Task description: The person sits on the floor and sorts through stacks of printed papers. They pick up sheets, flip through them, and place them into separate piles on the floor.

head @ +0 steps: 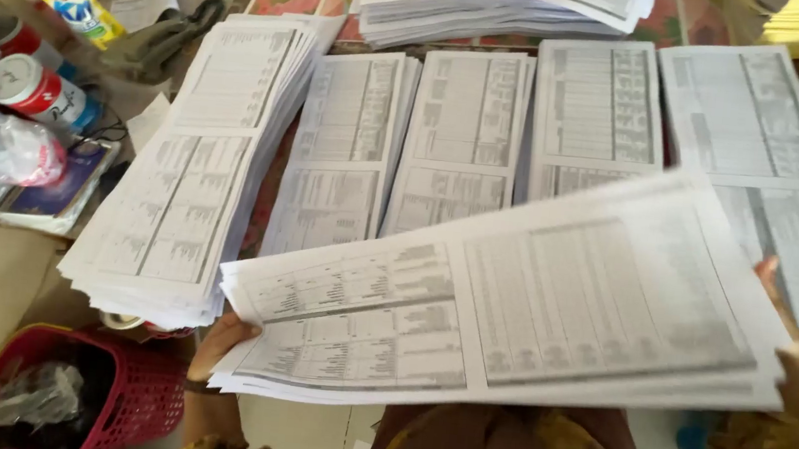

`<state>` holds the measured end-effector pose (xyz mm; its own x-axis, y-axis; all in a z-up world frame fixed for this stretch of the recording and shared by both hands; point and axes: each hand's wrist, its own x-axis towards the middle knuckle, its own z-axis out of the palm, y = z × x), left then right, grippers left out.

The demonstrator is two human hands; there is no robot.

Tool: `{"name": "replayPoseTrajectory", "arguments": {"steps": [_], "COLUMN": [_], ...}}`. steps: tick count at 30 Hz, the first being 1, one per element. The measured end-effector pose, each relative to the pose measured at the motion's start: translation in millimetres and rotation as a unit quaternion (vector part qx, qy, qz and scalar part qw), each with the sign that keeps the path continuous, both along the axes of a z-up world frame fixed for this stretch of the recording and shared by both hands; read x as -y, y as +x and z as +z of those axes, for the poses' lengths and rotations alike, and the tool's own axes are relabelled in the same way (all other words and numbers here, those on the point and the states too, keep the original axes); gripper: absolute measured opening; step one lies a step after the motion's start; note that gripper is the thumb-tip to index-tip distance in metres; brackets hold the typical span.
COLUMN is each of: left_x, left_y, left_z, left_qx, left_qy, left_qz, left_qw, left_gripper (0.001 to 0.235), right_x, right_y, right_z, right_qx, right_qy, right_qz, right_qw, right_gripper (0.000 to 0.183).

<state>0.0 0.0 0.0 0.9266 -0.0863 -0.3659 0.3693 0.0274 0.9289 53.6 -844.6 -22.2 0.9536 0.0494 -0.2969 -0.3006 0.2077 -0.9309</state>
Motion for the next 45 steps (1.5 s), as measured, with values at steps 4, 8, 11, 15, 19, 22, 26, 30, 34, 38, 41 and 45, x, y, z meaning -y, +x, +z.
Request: {"name": "replayPoseTrajectory", "arguments": {"steps": [4, 8, 11, 15, 19, 22, 26, 30, 34, 38, 41, 45], "left_x": [22, 78, 61, 69, 100, 106, 96, 82, 55, 45, 53, 81], "left_y": [39, 57, 81, 82, 73, 81, 96, 101, 105, 110, 106, 103], "left_z": [21, 92, 75, 87, 89, 53, 45, 74, 48, 22, 29, 46], "left_qx": [0.118, 0.112, 0.22, 0.329, 0.296, 0.242, 0.298, 0.155, 0.09, -0.021, -0.064, -0.082], "left_qy": [0.07, -0.015, -0.002, -0.051, 0.055, 0.12, 0.218, 0.072, 0.095, 0.285, 0.319, 0.246], "left_qz": [-0.123, -0.025, 0.031, 0.071, 0.032, 0.074, 0.097, 0.115, 0.085, 0.034, 0.052, 0.036], "left_qw": [0.983, 0.993, 0.975, 0.94, 0.953, 0.96, 0.924, 0.979, 0.988, 0.958, 0.944, 0.965], "left_gripper": [0.028, 0.039, 0.034, 0.03, 0.039, 0.04, 0.028, 0.037, 0.039, 0.047, 0.046, 0.052], "right_x": [14, 24, 42, 16, -51, -85, -58, -57, -137, -129, -113, -111], "right_y": [-8, -20, -19, -22, -51, -53, -39, -15, -5, 0, 5, 18], "right_z": [43, 51, 55, 100, 103, 98, 60, 60, 129, 82, 44, 11], "right_qx": [0.033, 0.111, 0.184, 0.319, 0.322, -0.075, 0.018, 0.116, -0.048, -0.081, -0.051, -0.025], "right_qy": [-0.194, -0.207, -0.231, -0.261, -0.341, -0.424, -0.491, -0.418, -0.34, -0.449, -0.506, -0.582], "right_qz": [0.078, -0.09, -0.086, 0.014, -0.047, -0.155, -0.171, -0.129, -0.074, -0.054, -0.043, 0.052], "right_qw": [0.977, 0.968, 0.952, 0.911, 0.882, 0.889, 0.854, 0.892, 0.936, 0.888, 0.86, 0.811], "right_gripper": [0.078, 0.01, 0.007, 0.043, 0.029, 0.03, 0.04, 0.042, 0.068, 0.058, 0.054, 0.055]}}
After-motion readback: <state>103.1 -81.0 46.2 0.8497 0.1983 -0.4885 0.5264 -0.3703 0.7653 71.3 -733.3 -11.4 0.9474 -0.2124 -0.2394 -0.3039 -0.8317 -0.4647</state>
